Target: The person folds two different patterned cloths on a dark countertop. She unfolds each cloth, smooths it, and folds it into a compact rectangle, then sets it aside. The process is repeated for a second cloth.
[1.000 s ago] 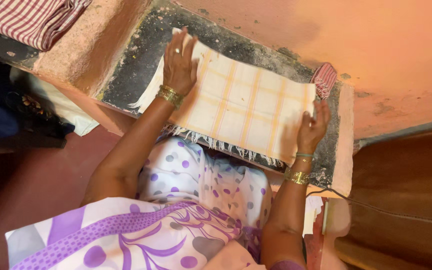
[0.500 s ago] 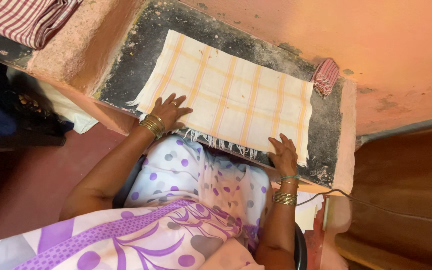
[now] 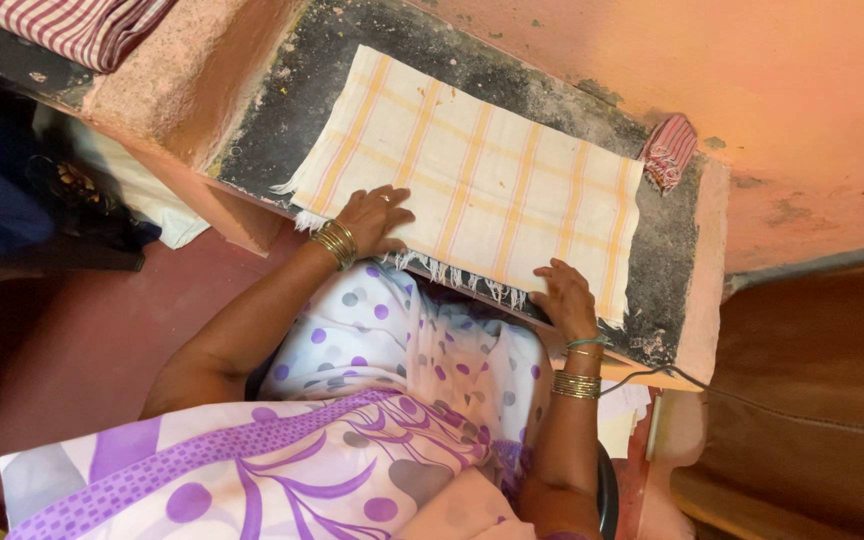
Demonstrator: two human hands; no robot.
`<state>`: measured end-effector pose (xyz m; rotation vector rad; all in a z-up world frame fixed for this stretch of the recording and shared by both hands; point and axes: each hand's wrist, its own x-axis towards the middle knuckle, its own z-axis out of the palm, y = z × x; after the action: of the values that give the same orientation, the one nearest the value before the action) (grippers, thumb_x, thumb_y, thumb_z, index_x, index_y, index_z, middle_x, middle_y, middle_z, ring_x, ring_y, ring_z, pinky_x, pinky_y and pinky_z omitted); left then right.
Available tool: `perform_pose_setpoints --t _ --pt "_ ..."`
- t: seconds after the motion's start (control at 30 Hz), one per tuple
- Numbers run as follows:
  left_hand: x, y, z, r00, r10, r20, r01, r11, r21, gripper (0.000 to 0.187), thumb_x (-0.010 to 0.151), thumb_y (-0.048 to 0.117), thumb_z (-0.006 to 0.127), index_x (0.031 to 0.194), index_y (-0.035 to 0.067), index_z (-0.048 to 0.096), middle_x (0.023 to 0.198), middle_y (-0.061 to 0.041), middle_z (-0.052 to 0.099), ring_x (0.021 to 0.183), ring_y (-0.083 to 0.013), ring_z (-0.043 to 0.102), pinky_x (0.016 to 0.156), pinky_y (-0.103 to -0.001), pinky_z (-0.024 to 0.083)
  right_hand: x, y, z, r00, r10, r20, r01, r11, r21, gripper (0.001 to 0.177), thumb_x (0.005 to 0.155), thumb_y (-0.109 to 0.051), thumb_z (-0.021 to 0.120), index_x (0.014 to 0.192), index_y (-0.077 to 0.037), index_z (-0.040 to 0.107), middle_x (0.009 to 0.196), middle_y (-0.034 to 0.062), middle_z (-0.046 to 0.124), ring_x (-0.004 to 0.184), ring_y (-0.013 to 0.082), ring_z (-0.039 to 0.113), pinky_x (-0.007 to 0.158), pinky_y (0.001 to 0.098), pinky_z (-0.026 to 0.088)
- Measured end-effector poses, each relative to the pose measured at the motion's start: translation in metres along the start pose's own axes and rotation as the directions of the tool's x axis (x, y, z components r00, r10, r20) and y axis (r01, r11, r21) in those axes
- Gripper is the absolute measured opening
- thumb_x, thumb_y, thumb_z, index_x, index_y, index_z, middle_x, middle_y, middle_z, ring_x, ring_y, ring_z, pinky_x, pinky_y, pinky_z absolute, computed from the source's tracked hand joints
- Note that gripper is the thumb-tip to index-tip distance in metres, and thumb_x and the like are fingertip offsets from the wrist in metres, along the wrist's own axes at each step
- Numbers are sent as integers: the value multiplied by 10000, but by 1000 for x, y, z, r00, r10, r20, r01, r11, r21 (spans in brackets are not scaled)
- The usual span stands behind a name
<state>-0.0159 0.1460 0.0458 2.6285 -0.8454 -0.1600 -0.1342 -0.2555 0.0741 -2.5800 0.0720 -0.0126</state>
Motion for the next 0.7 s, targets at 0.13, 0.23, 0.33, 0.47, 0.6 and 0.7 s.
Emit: perform_pose_setpoints --t 0.13,0.23,0.33,0.47,0.6,0.7 --pt "3 14 5 995 -57 78 53 998 46 469 796 365 774 1248 257 709 1562 -34 425 1462 -293 315 1123 -612 272 -5 -2 15 991 -37 -126 31 998 -52 220 760 -129 747 977 -116 781 1425 117 615 1336 332 492 1088 447 427" --pt "7 14 9 993 -67 -96 67 998 -5 227 864 290 725 1074 208 753 1414 -56 576 1365 -324 445 1066 -594 346 5 6 17 977 -106 -187 104 994 -20 130 904 -150 676 997 -88 743 1239 143 718 1128 311 644 1012 446 511" --pt "13 16 6 964 -84 -251 59 993 -107 126 965 248 649 1004 145 711 1120 -80 699 1095 -317 630 957 -500 493 17 5 11 957 -1 -292 -10 999 -35 205 1023 -219 566 1089 -76 697 900 131 713 806 283 687 775 428 535" --pt "14 36 -13 829 -142 -541 41 980 -195 128 1031 210 588 1040 87 624 836 -143 654 786 -348 651 694 -481 513 18 -23 -5 857 -90 -507 116 993 22 265 1083 -302 520 1171 -100 667 785 38 671 687 214 681 633 369 520" --pt "8 46 -45 907 -56 -417 -23 983 -182 229 1015 309 600 1102 99 612 869 -138 673 757 -327 665 667 -488 522 12 -50 -31 916 -163 -368 122 984 -130 469 904 -392 721 1257 -89 668 735 120 612 659 294 606 577 418 484" --pt "-3 29 -62 976 165 -144 -164 986 20 463 842 455 701 1092 78 607 931 -171 674 734 -334 682 595 -486 540 -5 -47 -36 876 -392 -281 276 885 -376 622 731 -332 795 1288 -90 658 854 114 636 775 285 637 636 406 514"
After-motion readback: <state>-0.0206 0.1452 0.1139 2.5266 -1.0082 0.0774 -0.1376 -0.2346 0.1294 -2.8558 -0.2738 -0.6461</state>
